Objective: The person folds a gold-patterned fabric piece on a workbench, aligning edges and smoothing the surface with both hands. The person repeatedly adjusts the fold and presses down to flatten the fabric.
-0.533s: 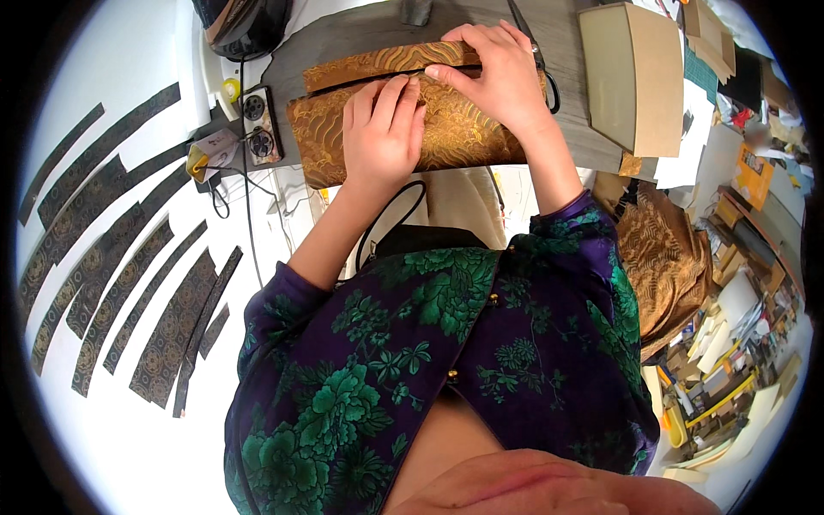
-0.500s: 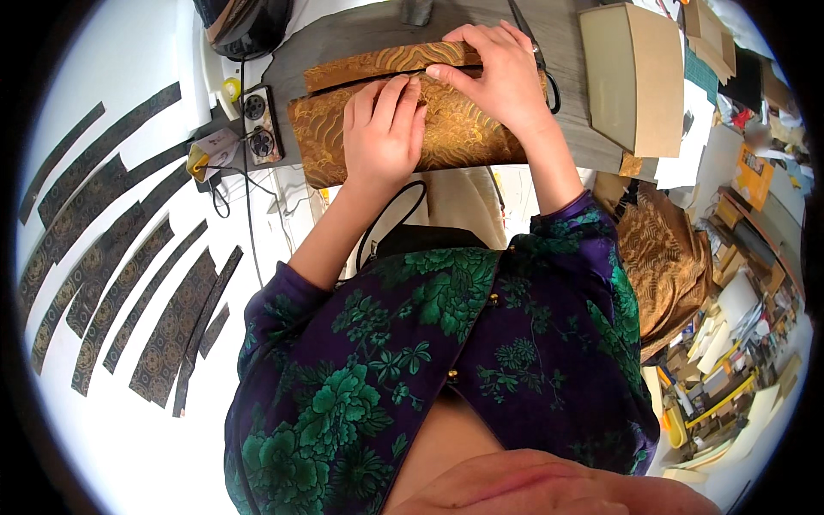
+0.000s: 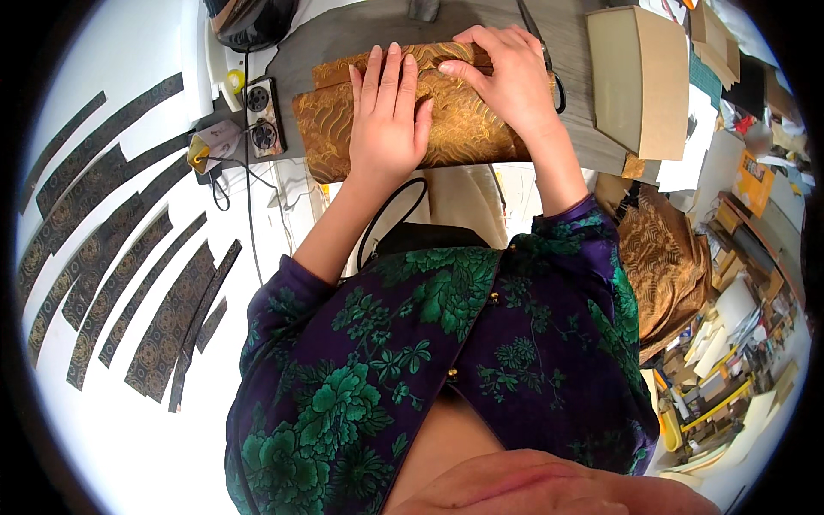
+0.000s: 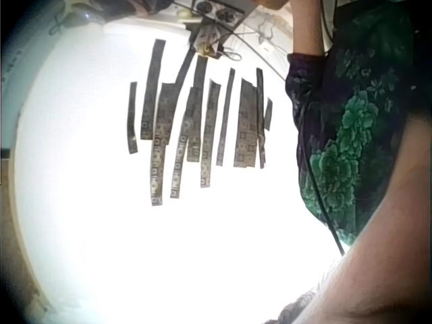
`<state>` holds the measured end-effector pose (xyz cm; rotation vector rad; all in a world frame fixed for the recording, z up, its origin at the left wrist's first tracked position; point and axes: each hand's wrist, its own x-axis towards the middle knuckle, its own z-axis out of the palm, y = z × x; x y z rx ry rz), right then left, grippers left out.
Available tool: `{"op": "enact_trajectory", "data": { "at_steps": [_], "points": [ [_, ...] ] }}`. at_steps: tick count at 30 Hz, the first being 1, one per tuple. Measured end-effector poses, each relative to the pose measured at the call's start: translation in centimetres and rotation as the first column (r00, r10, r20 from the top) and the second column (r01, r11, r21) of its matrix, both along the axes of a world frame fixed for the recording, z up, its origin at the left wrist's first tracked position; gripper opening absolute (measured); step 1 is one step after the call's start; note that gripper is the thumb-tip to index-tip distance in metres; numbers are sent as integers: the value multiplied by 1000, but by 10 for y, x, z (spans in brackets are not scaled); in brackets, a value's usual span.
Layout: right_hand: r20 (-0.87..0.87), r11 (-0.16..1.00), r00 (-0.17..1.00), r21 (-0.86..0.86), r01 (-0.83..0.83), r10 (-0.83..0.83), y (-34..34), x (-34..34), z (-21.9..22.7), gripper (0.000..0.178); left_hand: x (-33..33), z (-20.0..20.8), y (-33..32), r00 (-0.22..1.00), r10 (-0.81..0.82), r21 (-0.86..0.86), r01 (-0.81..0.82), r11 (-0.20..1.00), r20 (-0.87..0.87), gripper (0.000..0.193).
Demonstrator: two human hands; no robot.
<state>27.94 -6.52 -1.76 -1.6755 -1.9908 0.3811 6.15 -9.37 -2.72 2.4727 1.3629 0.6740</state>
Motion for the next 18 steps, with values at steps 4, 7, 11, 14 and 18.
{"op": "enact_trajectory", "data": {
  "at_steps": [4,7,11,14,18],
  "points": [
    [89,988,988,92,121,-130,-14,7,-3,52,1,0,-2,999,23,-29,-22,999,39,59],
    [39,972,976,109,210,-215,-24,13,-12,54,1,-1,-3,999,24,-23,-23,999,22,59],
    [11,969,973,91,230,-232,-25,14,-17,53,1,-2,-2,1000,13,-9,-13,1000,-16,63],
    [-26,970,973,71,231,-229,-24,14,-15,51,0,0,0,999,0,-1,0,1000,-46,64],
    [-38,970,972,71,232,-230,-25,13,-15,49,-2,6,2,999,4,4,-4,1000,-50,61]
  ]
}}
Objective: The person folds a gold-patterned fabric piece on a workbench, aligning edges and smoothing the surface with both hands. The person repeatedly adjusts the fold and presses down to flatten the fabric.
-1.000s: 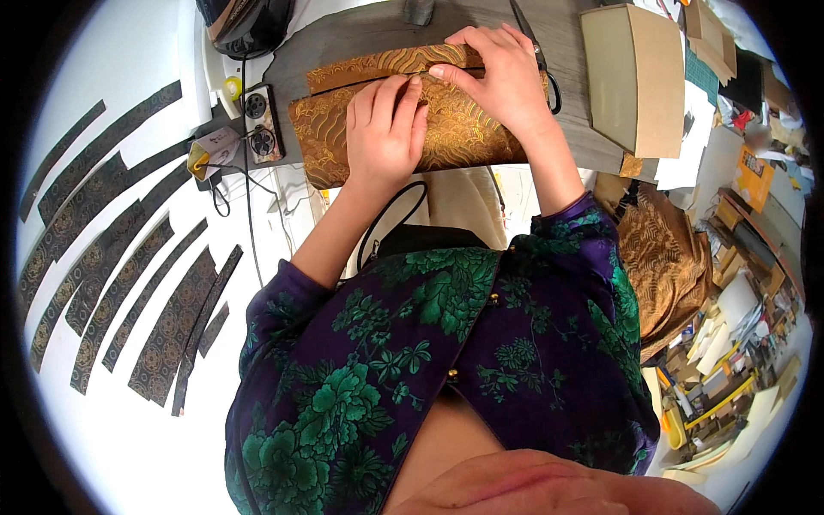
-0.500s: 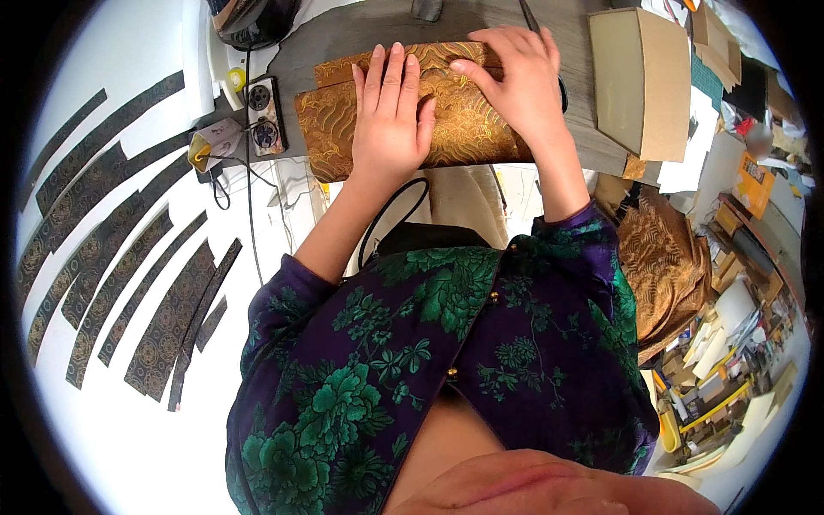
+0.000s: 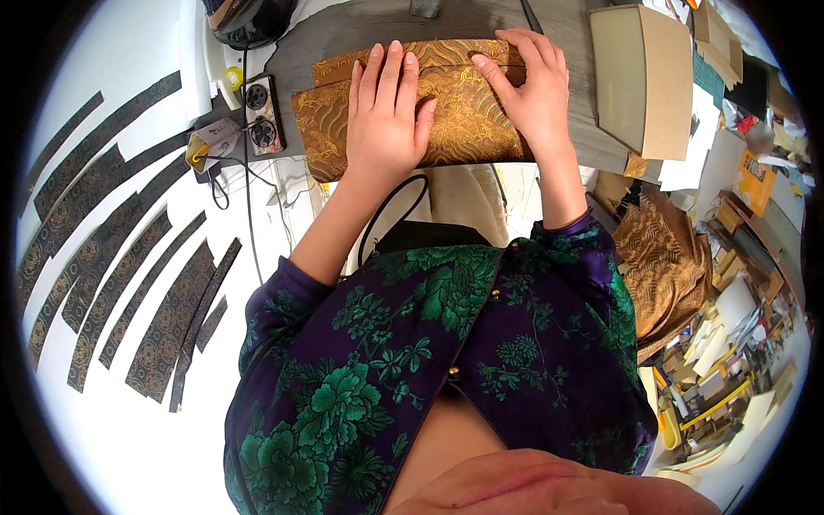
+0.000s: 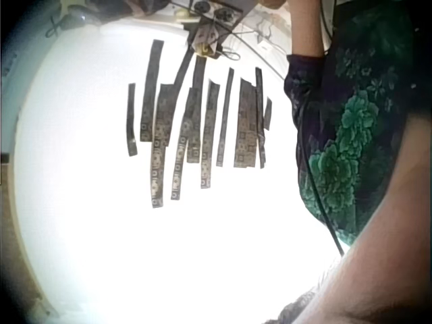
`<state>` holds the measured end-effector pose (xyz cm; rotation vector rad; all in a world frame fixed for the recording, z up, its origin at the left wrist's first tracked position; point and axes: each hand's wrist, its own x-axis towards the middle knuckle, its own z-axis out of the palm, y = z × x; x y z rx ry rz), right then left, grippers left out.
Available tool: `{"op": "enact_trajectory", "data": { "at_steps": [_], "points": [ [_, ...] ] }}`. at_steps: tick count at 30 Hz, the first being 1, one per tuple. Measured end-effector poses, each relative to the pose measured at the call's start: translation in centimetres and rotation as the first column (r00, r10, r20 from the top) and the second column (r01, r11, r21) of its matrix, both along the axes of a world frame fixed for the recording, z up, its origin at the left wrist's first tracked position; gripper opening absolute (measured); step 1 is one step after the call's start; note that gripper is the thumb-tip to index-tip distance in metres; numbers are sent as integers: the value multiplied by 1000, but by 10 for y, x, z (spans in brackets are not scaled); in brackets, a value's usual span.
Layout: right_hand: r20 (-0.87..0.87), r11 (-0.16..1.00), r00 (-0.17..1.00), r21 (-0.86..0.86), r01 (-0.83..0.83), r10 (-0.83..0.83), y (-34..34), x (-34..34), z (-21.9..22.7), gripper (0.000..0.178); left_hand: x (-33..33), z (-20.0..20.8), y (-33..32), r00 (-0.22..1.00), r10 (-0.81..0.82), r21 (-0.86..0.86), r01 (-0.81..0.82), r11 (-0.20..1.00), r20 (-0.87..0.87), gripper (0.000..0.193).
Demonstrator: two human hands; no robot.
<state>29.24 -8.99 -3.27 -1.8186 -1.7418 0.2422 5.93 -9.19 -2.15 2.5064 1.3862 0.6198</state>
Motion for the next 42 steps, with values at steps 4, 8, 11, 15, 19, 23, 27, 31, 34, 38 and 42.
{"op": "enact_trajectory", "data": {
  "at_steps": [4,8,11,15,19,23,27,31,34,38,42],
  "points": [
    [-21,1000,1000,0,-3,3,0,0,1,47,0,6,3,999,1,13,0,1000,-53,60],
    [-21,1000,1000,12,-3,3,1,0,0,46,-5,12,6,998,-37,-34,36,999,-44,61],
    [-36,1000,999,9,-10,10,1,0,2,45,-8,14,5,998,-63,-67,61,996,-22,62],
    [-43,1000,999,0,-8,8,0,-1,2,46,-11,16,4,996,-92,-105,92,990,2,60],
    [204,995,978,93,17,-36,-3,-7,15,47,-15,15,2,991,-134,-102,130,986,-29,56],
    [123,976,978,123,-183,167,-34,-19,29,50,-13,14,2,991,-131,-106,127,986,-37,55],
    [-121,925,918,-1,-379,376,-67,-37,25,66,-12,12,0,991,-122,-101,117,988,-48,56],
    [-76,921,925,-93,-379,373,-67,-35,36,79,-13,12,1,992,-120,-112,116,987,-32,61],
    [-58,920,925,-97,-380,376,-68,-35,33,84,-13,12,2,993,-116,-123,114,986,-16,63],
    [-36,924,928,-85,-373,372,-70,-35,26,85,-13,13,3,989,-130,-102,122,987,-69,66],
    [-37,924,927,-77,-374,372,-70,-34,25,85,-14,15,2,980,-166,-92,156,983,-107,68]
  ]
}}
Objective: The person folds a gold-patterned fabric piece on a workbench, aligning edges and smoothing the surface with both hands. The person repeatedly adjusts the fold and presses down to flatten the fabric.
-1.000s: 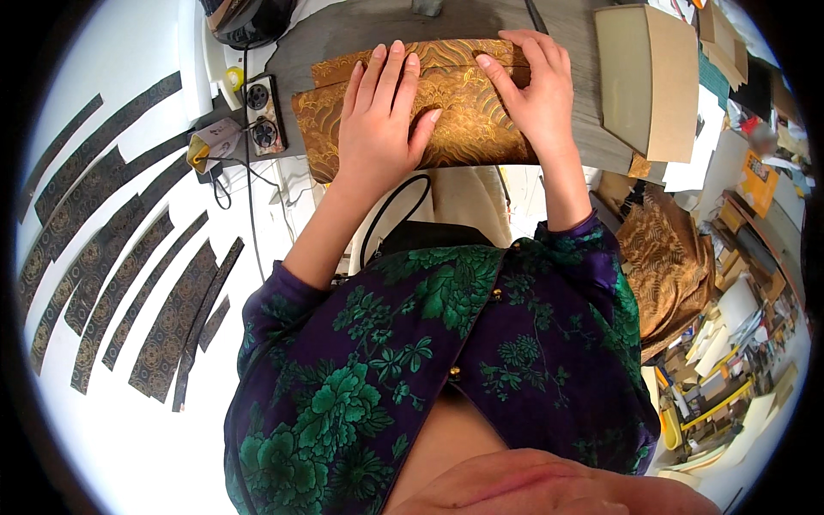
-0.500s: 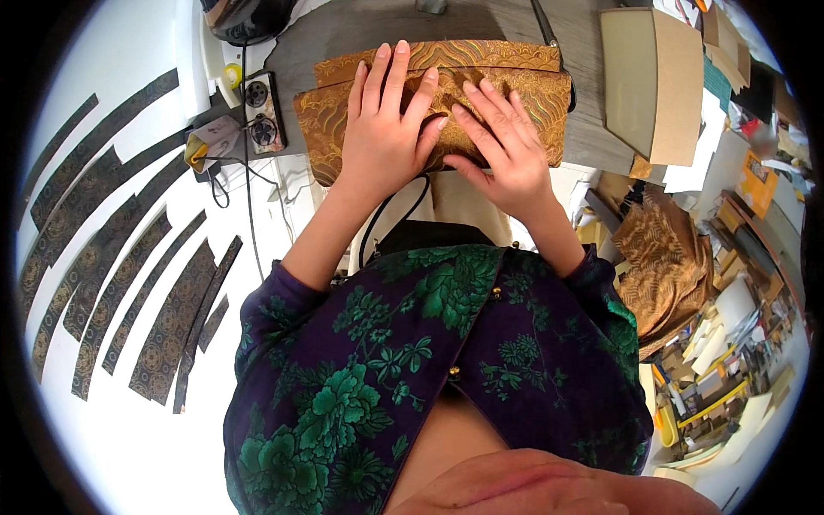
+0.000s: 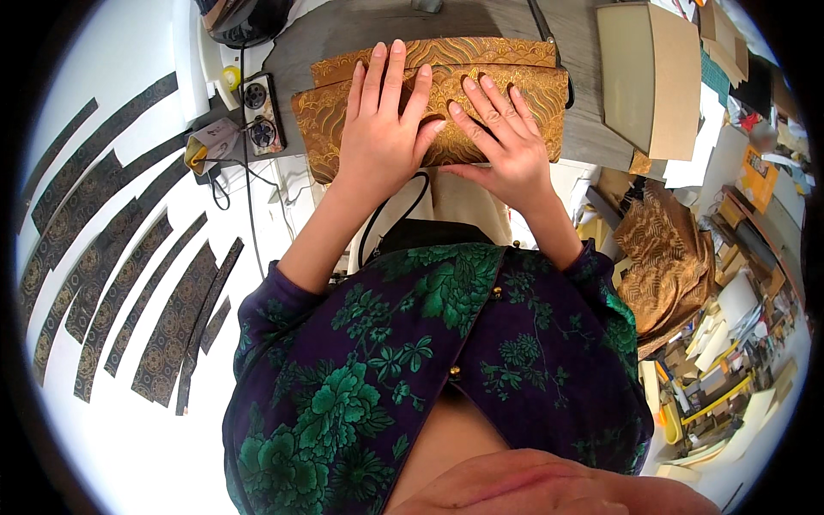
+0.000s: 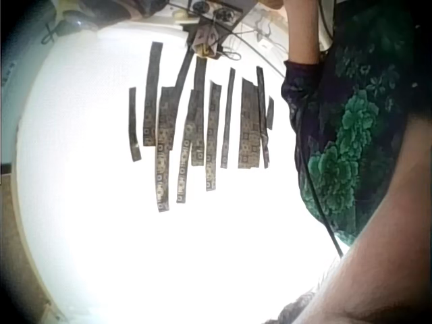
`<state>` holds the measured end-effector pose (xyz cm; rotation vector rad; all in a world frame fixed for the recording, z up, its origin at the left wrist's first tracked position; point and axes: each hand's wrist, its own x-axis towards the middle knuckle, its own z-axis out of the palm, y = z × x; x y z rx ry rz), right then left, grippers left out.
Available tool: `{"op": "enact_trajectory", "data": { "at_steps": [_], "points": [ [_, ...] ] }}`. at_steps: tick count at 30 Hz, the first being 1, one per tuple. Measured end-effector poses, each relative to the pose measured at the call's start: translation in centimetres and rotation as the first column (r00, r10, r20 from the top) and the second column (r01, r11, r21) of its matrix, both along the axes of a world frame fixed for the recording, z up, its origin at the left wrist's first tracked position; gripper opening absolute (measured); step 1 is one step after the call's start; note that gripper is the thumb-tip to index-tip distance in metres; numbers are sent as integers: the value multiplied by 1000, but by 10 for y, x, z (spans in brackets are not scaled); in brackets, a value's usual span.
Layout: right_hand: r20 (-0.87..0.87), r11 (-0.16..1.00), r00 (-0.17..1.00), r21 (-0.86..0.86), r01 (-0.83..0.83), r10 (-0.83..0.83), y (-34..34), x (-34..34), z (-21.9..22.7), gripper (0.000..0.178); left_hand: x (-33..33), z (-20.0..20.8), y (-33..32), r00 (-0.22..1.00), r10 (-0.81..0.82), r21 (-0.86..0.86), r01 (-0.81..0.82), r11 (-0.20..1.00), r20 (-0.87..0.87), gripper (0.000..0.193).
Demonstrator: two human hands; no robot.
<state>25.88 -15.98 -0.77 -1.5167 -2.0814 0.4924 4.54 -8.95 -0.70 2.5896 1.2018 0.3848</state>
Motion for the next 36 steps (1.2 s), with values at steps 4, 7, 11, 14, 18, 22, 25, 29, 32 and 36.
{"op": "enact_trajectory", "data": {
  "at_steps": [4,7,11,14,18,22,25,29,32,36],
  "points": [
    [-1,1000,1000,1,-2,2,-1,1,-1,83,-2,4,-2,999,-23,-64,25,998,24,74],
    [-5,1000,1000,0,-1,1,-1,1,-1,83,-3,3,-1,999,-37,-63,38,997,13,83],
    [-11,1000,1000,0,-7,7,-1,2,-3,84,-5,6,0,998,-62,-77,63,995,16,101],
    [13,1000,1000,-26,-14,15,-1,2,0,85,-8,10,3,996,-92,-104,91,990,-11,111],
    [5,1000,1000,-19,-8,8,-1,1,0,85,-10,11,4,994,-112,-119,109,987,-16,119],
    [0,1000,1000,-14,0,0,-2,1,-3,85,-10,14,4,992,-125,-143,121,982,-23,123],
    [-2,1000,1000,-6,5,-5,-2,1,-5,85,-12,15,5,990,-139,-161,132,978,-31,127],
    [0,1000,1000,8,3,-3,-3,2,-8,84,-12,15,5,990,-141,-161,136,977,-20,127],
    [0,1000,1000,15,1,-1,-3,2,-7,83,-12,15,5,990,-142,-150,138,979,-19,124],
    [-9,1000,1000,11,4,-3,-3,2,-8,81,-12,14,4,990,-139,-146,136,980,-12,125]
  ]
}}
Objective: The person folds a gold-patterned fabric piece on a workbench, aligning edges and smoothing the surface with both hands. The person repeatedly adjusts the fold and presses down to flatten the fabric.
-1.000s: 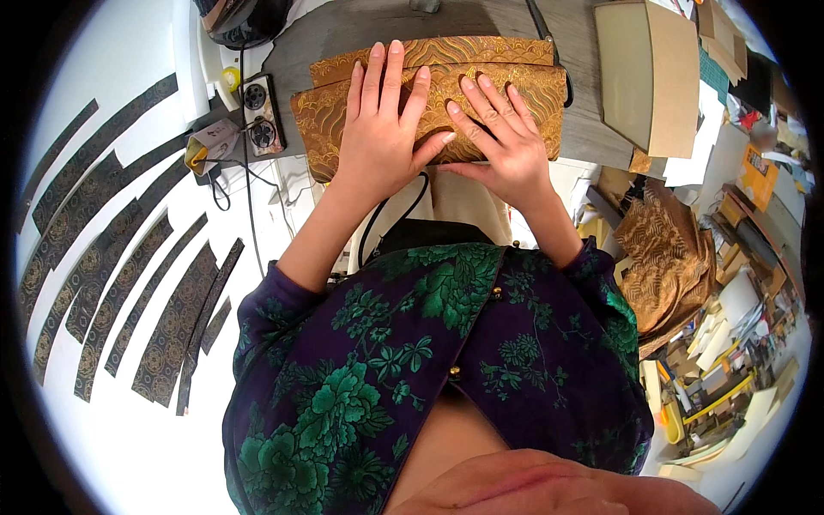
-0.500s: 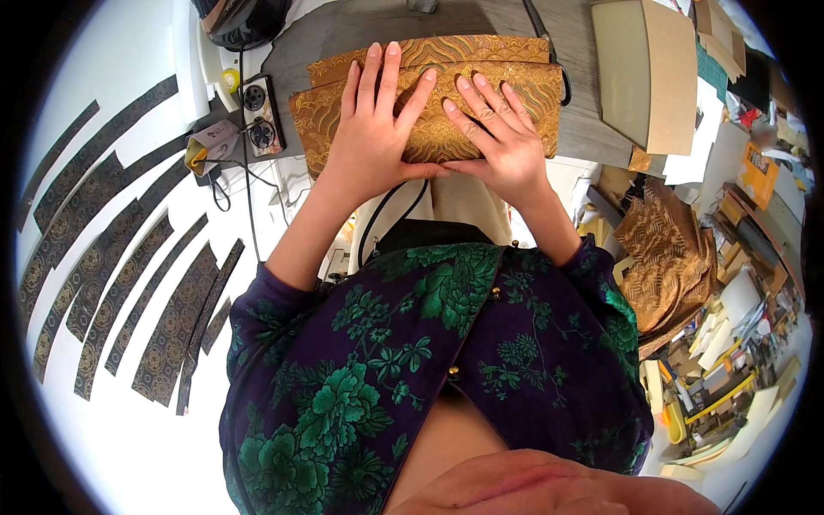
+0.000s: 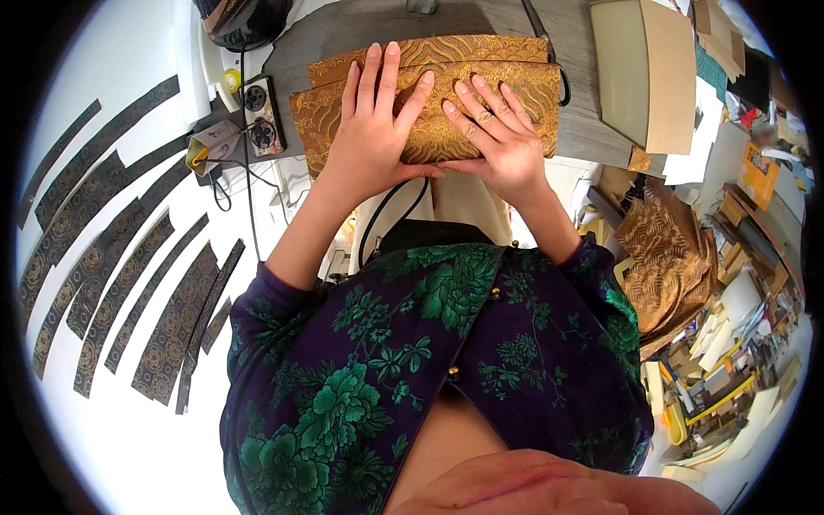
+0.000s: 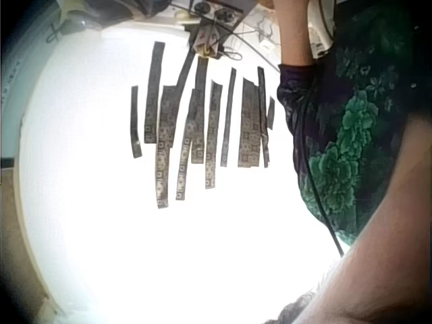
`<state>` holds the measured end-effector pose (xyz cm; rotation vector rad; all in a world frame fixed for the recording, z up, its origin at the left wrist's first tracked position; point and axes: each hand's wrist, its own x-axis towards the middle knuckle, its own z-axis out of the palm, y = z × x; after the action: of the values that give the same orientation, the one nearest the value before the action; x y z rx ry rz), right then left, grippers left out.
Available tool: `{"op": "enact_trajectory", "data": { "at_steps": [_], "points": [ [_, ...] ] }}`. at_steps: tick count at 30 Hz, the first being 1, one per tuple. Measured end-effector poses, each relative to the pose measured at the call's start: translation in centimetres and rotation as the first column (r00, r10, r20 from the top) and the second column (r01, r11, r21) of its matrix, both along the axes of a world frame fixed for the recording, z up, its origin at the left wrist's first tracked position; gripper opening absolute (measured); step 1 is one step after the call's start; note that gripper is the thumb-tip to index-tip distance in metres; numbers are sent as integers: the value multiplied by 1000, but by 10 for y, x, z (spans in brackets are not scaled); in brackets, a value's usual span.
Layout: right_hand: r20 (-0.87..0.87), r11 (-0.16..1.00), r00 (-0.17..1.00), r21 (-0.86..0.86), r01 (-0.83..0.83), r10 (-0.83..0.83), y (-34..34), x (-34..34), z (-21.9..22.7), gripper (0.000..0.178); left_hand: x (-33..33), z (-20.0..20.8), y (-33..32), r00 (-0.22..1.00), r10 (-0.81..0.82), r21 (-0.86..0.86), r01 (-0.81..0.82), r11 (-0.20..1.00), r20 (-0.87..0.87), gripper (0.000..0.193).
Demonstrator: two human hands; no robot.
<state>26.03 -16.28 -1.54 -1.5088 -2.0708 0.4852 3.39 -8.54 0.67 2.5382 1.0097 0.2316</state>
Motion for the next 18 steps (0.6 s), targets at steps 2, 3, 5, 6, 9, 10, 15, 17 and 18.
{"op": "enact_trajectory", "data": {
  "at_steps": [2,3,5,6,9,10,15,17,18],
  "points": [
    [0,1000,1000,-2,1,-1,0,0,1,81,0,0,0,1000,6,-6,-6,1000,2,127],
    [-2,1000,1000,-1,1,-1,0,0,1,81,0,1,0,1000,9,-8,-9,1000,3,127],
    [-6,1000,1000,0,3,-3,0,0,2,82,0,-1,0,1000,12,-35,-12,999,6,132],
    [-6,1000,1000,1,3,-3,0,0,2,82,0,-1,0,1000,14,-49,-13,999,8,134],
    [-7,1000,1000,4,5,-5,0,0,0,83,1,-1,0,1000,13,-46,-12,999,8,134],
    [-9,1000,1000,5,5,-5,0,0,-1,83,1,-1,0,1000,14,-48,-14,999,5,135],
    [0,1000,1000,9,6,-6,-1,0,-3,83,1,1,0,1000,14,-16,-14,1000,-15,132],
    [7,1000,1000,10,6,-6,-1,0,-4,83,1,1,0,1000,17,-22,-18,1000,-12,132],
    [6,1000,1000,13,5,-5,-1,0,-3,83,1,0,0,1000,19,-24,-19,1000,-10,132]
  ]
}}
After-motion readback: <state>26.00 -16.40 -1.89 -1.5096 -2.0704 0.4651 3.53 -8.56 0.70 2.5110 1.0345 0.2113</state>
